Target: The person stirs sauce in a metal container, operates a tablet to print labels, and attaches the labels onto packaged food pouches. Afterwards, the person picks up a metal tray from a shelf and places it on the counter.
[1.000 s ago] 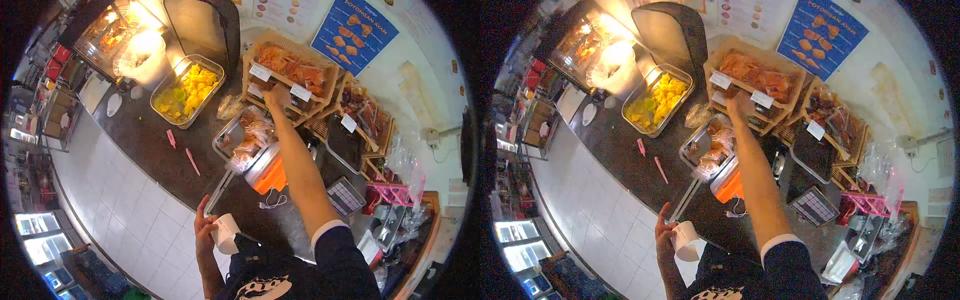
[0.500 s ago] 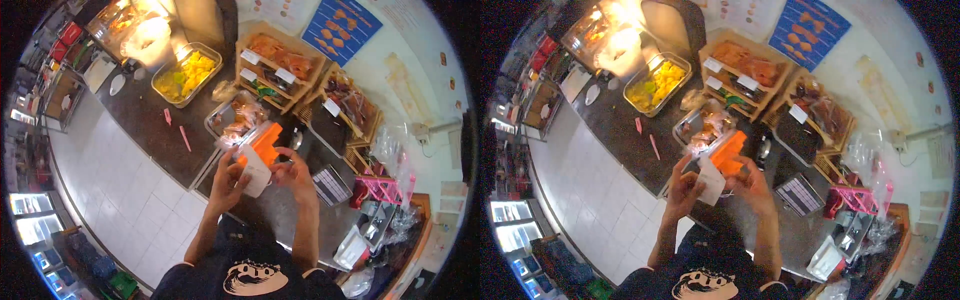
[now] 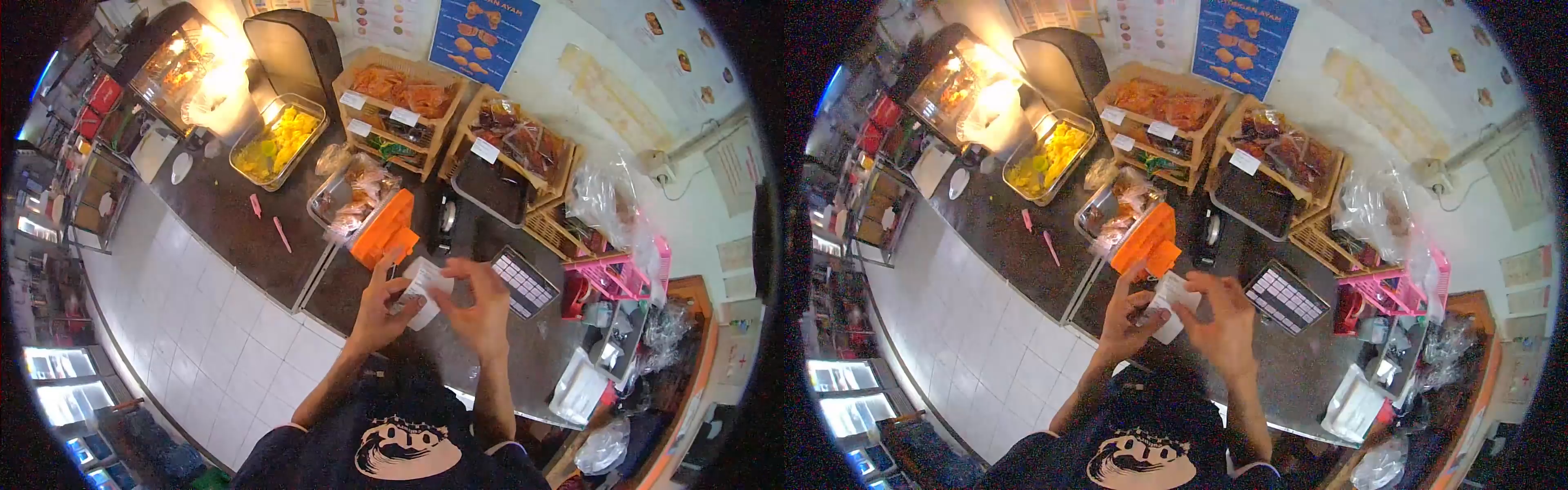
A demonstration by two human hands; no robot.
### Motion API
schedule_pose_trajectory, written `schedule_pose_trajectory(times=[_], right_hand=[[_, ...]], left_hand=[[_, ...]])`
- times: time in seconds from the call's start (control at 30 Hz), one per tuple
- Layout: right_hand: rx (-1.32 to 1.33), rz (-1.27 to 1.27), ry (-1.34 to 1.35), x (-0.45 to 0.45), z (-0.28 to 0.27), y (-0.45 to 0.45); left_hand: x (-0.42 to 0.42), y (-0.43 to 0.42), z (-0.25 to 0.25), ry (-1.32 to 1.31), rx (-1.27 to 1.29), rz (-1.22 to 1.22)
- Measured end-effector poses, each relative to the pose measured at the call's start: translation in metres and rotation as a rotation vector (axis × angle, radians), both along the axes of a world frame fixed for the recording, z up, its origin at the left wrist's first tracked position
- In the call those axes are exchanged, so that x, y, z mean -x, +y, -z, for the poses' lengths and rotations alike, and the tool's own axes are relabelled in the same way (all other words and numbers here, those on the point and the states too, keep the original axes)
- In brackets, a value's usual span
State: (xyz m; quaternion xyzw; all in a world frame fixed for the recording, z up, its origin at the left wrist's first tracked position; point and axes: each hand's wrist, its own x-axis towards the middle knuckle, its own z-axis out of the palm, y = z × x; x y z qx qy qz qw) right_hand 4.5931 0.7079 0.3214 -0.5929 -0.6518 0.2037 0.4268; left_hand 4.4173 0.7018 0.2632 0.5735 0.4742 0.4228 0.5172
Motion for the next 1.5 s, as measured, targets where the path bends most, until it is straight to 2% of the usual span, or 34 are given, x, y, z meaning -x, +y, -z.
schedule_pose_trajectory(times=[0.03,0.17,0.23,0.3,0.37,0.5,0.6,0.7,0.77,0.8,0.87,0.9,0.97,1.0,1.03,1.07,1.1,1.17,1.23,1.3,1.33,1.37,1.43,1.5], right_hand=[[-0.034,-0.135,-0.078,0.000,-0.001,-0.001],[0.035,-0.162,-0.002,-0.003,0.019,-0.003],[0.080,-0.175,0.083,-0.007,0.024,-0.003],[0.130,-0.185,0.165,-0.012,0.032,-0.003],[0.177,-0.207,0.211,-0.015,0.040,-0.002],[0.275,-0.233,0.290,-0.022,0.047,-0.002],[0.341,-0.252,0.349,-0.026,0.059,0.000],[0.296,-0.178,0.424,-0.038,0.065,0.006],[0.251,0.030,0.500,-0.051,0.057,0.021],[0.251,0.031,0.500,-0.051,0.054,0.026],[-0.005,0.317,0.149,-0.040,0.028,0.035],[-0.007,0.319,0.148,-0.032,0.028,0.036],[-0.368,0.052,-0.235,-0.011,0.028,0.038],[-0.367,0.053,-0.237,0.000,0.029,0.036],[-0.339,-0.057,-0.280,0.010,0.030,0.030],[-0.311,-0.168,-0.322,0.015,0.029,0.029],[-0.313,-0.170,-0.324,0.018,0.028,0.033],[-0.258,-0.253,-0.242,0.020,0.024,0.042],[-0.224,-0.292,-0.204,0.013,0.029,0.055],[0.073,-0.038,0.300,0.010,0.033,0.064],[0.144,0.020,0.385,-0.001,0.055,0.074],[0.153,0.024,0.382,-0.003,0.055,0.080],[0.469,-0.177,0.802,-0.006,0.050,0.091],[0.544,-0.188,0.808,0.003,0.042,0.098]], left_hand=[[-0.002,-0.001,-0.002,-0.023,0.012,0.002],[-0.004,-0.002,-0.011,0.145,-0.182,-0.007],[-0.003,-0.005,-0.009,0.152,-0.109,0.018],[-0.004,-0.006,0.000,0.207,-0.160,0.027],[-0.005,-0.008,0.001,0.107,-0.040,0.044],[-0.005,-0.009,-0.001,0.184,-0.079,0.082],[-0.002,-0.011,-0.010,0.065,0.068,0.100],[0.010,-0.011,-0.011,0.144,0.077,0.113],[0.024,-0.011,-0.008,0.082,0.202,0.294],[0.029,-0.011,-0.003,0.082,0.202,0.295],[0.033,-0.008,0.007,-0.203,0.235,0.476],[0.033,-0.006,0.009,-0.299,0.248,0.539],[0.023,0.000,0.004,-0.513,0.490,0.610],[0.018,0.007,-0.003,-0.649,0.539,0.613],[0.013,0.009,0.002,-0.651,0.538,0.614],[0.008,0.012,0.010,-0.697,0.474,0.514],[0.007,0.016,0.014,-0.739,0.409,0.413],[0.012,0.025,0.008,-0.784,0.442,0.366],[0.025,0.032,0.013,-0.730,0.434,0.498],[0.030,0.034,0.019,-0.646,0.436,0.434],[0.033,0.039,0.020,-0.618,0.415,0.429],[0.035,0.042,0.021,-0.605,0.416,0.423],[0.039,0.050,0.023,-0.577,0.417,0.411],[0.042,0.059,0.026,-0.679,0.432,0.443]])
